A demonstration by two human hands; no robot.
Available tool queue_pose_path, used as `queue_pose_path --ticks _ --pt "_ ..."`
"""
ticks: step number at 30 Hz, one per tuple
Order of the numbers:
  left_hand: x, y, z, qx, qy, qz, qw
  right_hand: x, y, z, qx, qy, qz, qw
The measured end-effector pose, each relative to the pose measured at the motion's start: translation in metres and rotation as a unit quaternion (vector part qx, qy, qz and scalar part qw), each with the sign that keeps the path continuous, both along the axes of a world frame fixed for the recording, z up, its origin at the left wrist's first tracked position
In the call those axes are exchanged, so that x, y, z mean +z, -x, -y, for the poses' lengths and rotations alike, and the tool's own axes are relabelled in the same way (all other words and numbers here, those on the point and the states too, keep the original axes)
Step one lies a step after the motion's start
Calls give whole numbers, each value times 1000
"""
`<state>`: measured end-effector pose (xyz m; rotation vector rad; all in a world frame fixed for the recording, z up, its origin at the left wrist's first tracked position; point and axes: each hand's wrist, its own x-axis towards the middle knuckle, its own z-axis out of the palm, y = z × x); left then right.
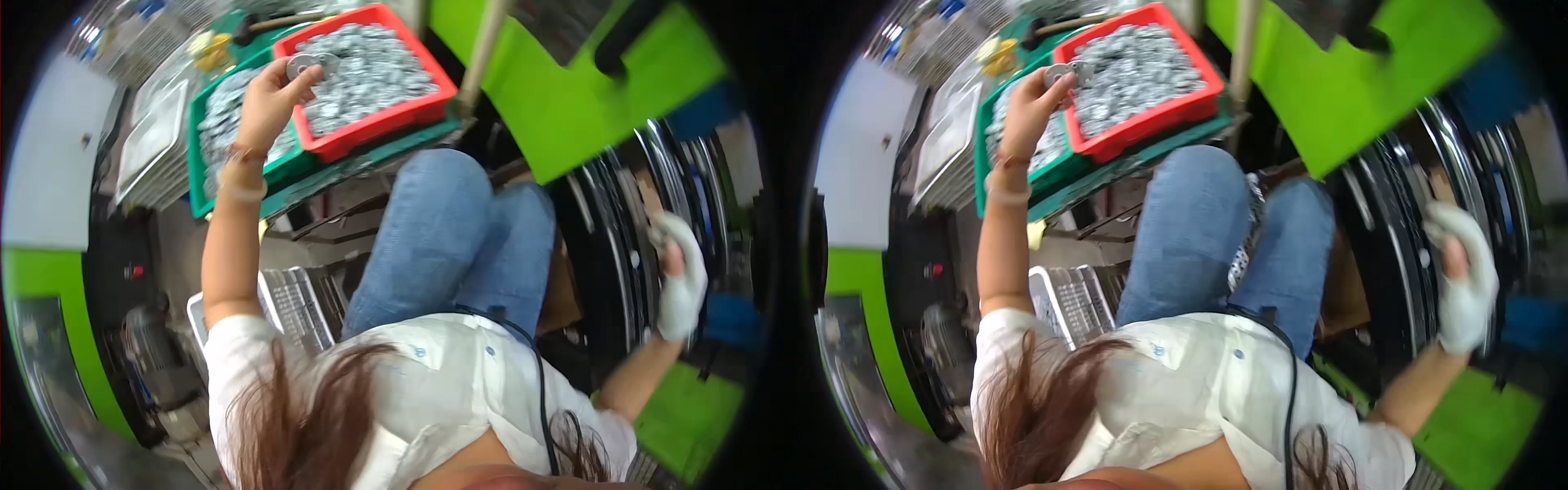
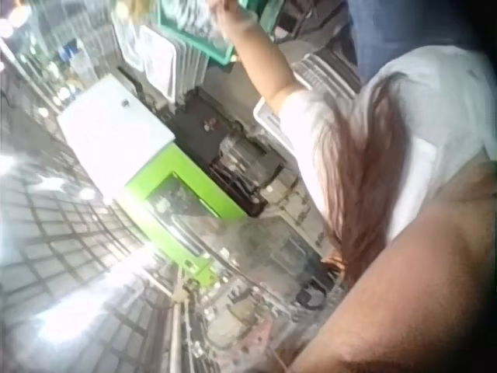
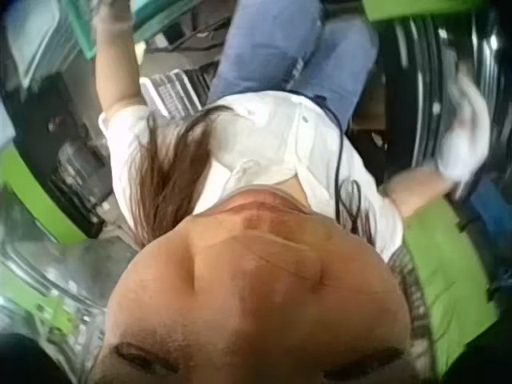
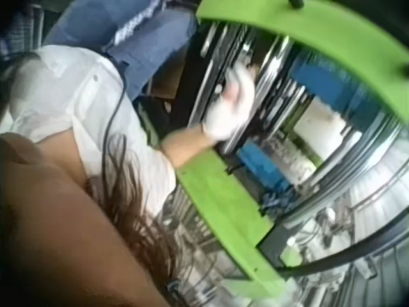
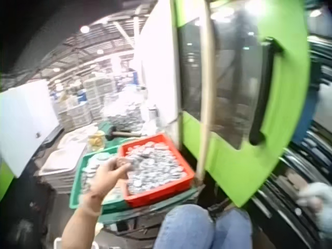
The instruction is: Assembling electronic or industrial components by placing parts into a machine and using a mallet to secure them.
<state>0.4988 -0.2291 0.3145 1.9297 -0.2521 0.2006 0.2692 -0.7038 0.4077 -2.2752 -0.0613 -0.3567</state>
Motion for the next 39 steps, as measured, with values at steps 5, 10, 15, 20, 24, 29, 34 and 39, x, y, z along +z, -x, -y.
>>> queue_pose_path --ticks 5,10,15,20,24,29,34,39 --pt "61 86 149 -290 124 -108 943 -32 -54 -76 170 -128 29 977" --pt "66 100 224 -389 121 -129 904 -32 -47 -73 31 -159 23 987" --pt "57 92 265 -340 347 -274 830 -31 -40 -50 -67 -362 18 930" --pt "30 85 273 -413 334 -334 778 -51 -54 -53 -67 -385 46 919" --pt "27 88 277 -406 338 -324 785 -59 -63 -55 -73 -330 94 936" --pt "31 89 271 -410 356 -328 773 -57 -59 -53 30 -381 76 921" --pt "33 87 266 -480 384 -374 694 -48 -53 -49 194 -416 68 886" --pt "34 88 266 -516 382 -372 670 -44 -51 -45 195 -420 58 884"
